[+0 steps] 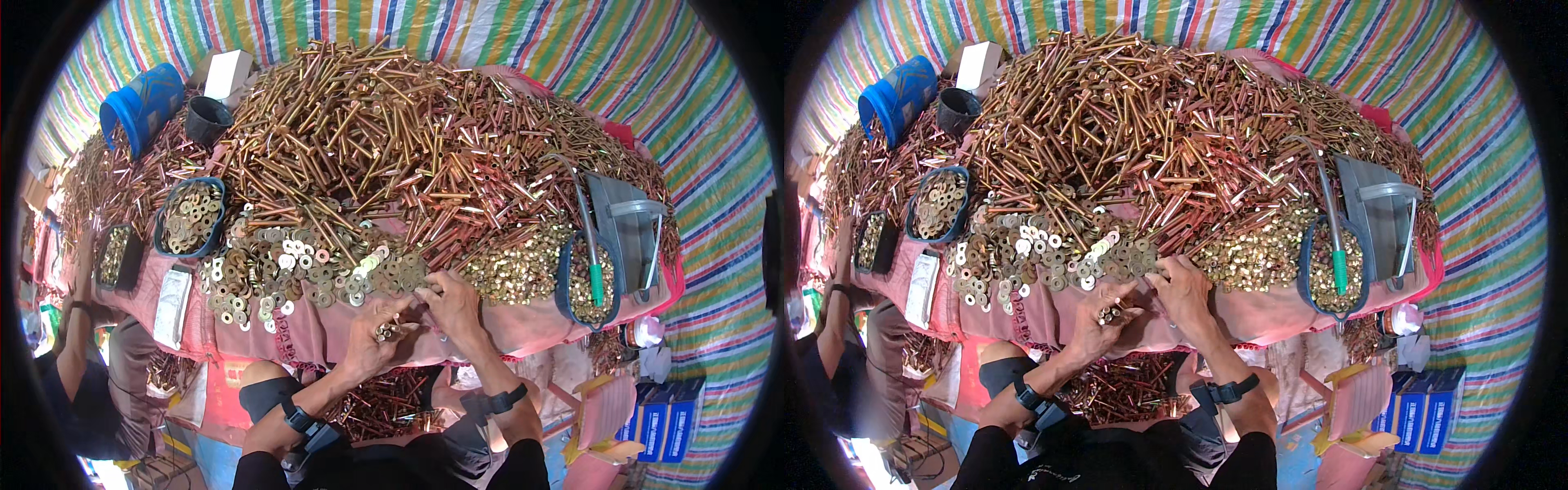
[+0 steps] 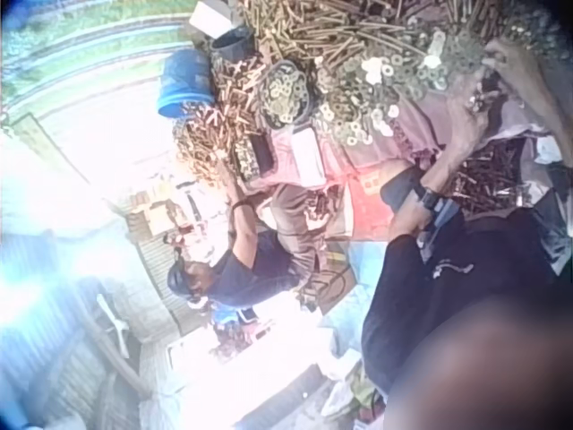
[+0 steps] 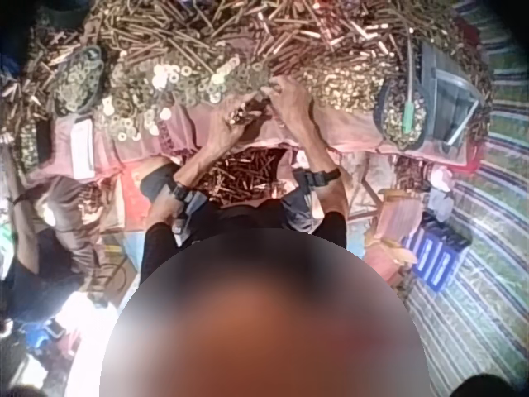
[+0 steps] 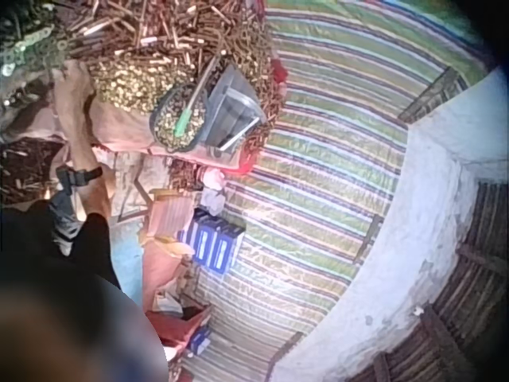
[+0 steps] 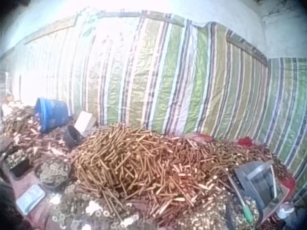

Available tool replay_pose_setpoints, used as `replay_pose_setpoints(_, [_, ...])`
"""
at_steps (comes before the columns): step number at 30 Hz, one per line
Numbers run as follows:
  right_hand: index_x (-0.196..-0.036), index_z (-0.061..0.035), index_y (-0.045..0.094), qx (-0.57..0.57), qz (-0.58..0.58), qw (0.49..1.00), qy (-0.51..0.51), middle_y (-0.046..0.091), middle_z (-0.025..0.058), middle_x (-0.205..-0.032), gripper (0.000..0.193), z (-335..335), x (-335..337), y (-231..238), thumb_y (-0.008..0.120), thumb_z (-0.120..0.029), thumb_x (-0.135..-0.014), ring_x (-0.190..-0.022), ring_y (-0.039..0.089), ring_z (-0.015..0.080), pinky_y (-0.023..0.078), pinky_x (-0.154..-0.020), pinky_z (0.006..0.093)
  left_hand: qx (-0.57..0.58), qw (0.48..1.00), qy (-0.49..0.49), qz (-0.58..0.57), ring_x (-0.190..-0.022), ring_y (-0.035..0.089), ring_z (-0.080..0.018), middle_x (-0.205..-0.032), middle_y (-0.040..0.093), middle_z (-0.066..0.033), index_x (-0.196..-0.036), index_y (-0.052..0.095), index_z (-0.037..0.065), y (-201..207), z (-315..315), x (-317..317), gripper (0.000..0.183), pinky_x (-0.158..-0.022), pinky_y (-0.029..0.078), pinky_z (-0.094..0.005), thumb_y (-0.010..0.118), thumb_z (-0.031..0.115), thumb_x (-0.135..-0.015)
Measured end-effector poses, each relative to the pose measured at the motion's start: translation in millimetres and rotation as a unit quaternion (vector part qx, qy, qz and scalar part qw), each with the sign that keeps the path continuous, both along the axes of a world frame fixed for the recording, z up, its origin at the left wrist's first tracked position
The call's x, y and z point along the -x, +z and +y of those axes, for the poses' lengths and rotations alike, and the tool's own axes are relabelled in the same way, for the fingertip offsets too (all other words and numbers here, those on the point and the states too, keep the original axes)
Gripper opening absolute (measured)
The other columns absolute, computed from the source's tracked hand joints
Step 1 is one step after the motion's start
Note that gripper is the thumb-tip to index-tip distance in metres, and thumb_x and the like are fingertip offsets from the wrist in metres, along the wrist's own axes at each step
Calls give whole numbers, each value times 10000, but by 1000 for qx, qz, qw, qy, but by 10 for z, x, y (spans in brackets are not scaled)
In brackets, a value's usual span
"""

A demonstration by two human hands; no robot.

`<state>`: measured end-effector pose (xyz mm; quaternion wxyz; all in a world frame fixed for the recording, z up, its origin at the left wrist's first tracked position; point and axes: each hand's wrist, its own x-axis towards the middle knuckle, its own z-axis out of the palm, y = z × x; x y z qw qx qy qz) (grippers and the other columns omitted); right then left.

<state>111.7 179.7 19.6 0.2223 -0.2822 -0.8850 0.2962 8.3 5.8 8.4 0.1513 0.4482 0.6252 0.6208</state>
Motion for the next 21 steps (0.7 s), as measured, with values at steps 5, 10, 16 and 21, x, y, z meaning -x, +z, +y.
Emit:
replay_pose_setpoints(5, [-1051, -40, 748, 5, 40, 999, 18, 706, 126, -914, 216, 33, -2, -36, 806, -159, -880, -795, 702, 292, 555, -706, 399, 5, 999, 19, 39, -856, 672, -182, -953, 702, -71, -1348, 733, 136, -53, -11, 1, 592, -764, 554, -310, 867, -42, -800])
replay_pose_setpoints(10, [-1024, -22, 721, 407, 121, 905, -2, 713, 71, -864, 155, 135, -29, 118, 760, -163, -972, -636, 660, 162, 528, -564, 291, 6, 995, 60, 74, -818, 681, -235, -897, 706, -92, -1245, 749, 105, -83, 44, 3, 489, -710, 539, -351, 878, 1, -785])
replay_pose_setpoints(16, [-1013, -20, 684, 623, 144, 766, 63, 730, 77, -848, 137, 2, -171, 381, 742, -142, -996, -595, 661, 114, 521, -503, 233, -16, 995, 81, 54, -737, 672, -268, -828, 677, -113, -1073, 751, 53, -130, 61, -41, 275, -646, 519, -376, 825, 39, -809])
replay_pose_setpoints(21, [-956, -17, 674, 562, 111, 814, 98, 699, 50, -815, 194, -205, -136, 398, 752, -191, -991, -598, 632, 62, 514, -511, 224, -18, 996, 59, 60, -706, 657, -264, -788, 650, -121, -1057, 765, 53, -198, 52, -43, 251, -626, 501, -369, 781, 27, -808])
